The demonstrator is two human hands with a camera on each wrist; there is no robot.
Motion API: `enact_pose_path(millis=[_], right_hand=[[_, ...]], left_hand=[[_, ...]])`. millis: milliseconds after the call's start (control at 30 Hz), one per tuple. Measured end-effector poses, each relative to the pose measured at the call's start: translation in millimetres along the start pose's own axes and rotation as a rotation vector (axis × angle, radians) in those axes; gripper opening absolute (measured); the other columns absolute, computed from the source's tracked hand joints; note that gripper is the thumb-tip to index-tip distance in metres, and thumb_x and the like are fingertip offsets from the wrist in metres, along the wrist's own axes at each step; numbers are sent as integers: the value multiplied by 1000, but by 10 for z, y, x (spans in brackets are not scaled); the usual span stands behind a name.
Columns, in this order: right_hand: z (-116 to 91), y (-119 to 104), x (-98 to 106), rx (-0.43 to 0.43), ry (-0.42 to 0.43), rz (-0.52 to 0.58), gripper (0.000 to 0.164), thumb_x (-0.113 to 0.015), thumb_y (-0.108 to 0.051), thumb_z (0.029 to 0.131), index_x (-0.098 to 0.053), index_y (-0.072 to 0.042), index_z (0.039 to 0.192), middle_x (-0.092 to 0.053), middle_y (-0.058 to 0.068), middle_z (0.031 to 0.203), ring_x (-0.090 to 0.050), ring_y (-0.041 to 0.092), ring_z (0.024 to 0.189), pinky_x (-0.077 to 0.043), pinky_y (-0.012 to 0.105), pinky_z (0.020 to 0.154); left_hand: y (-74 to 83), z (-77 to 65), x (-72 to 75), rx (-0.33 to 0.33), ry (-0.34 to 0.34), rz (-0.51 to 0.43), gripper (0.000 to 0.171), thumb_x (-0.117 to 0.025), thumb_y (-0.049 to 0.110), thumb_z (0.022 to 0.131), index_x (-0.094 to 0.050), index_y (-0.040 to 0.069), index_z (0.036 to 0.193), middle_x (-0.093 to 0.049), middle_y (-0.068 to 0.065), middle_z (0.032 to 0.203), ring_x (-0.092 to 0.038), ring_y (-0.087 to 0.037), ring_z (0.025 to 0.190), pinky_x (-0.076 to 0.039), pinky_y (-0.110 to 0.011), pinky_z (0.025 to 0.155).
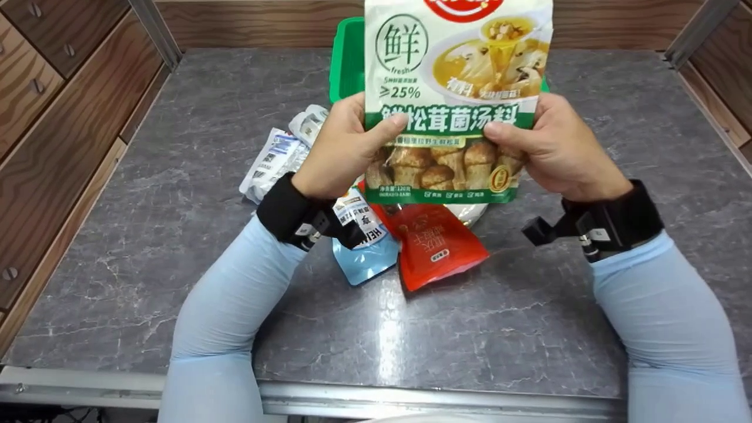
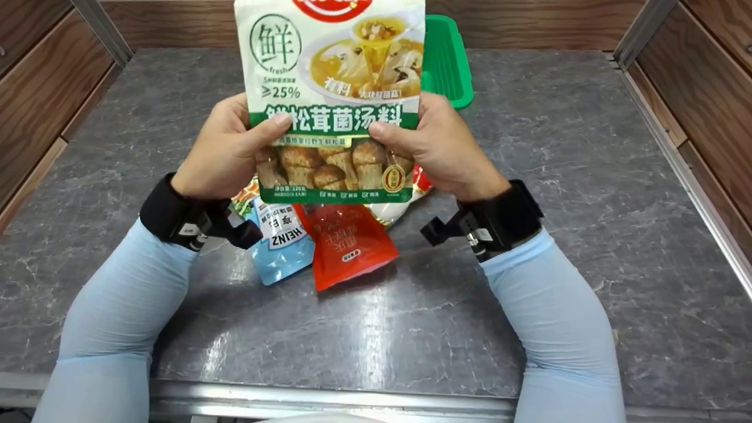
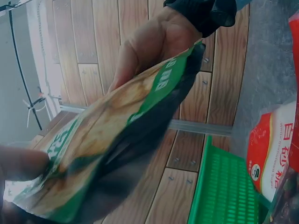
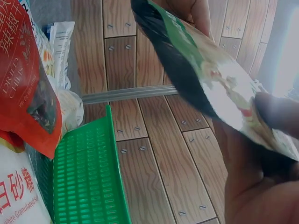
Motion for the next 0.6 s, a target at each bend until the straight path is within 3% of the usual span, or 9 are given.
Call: enact_pose_path(millis=[100,333,600], right_hand=[[-16,-22,-16,-34,-41,-101,33,-50,8,88,-45,14,120,-56,29,110,-62,31,93,-53,39,76],[-29,-104,-7,-118,-148,-208,36,-49,12,87,-45,10,123,-50,32,119,-54,41,105,-47,47,86],[-72,-205,115,-35,-208,-152,38,-41,12,90,-37,11,127,-48,30,121,-53,35,107,-46,42,90]], left_hand=[[65,-38,-26,-30,-44,-1,26,-52,-1,90,-51,-5,115,-62,-19,108,-62,-28,97,-49,-40,86],[79,-11,-65,-49,-58,45,30,-54,-3,88,-51,-5,117,-62,-17,110,-61,-28,100,-49,-40,86],[40,5,-133,-121,-187,252,30,-56,-3,87,-53,-8,116,-62,-16,111,-61,-21,101,-49,-34,87]])
Point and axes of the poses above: each hand's wrist, its own z-axis towards the middle knuckle, its own x-axis out of the back of the hand, y = z × x, the point moved 1 cm from there along z, towards the middle knuckle
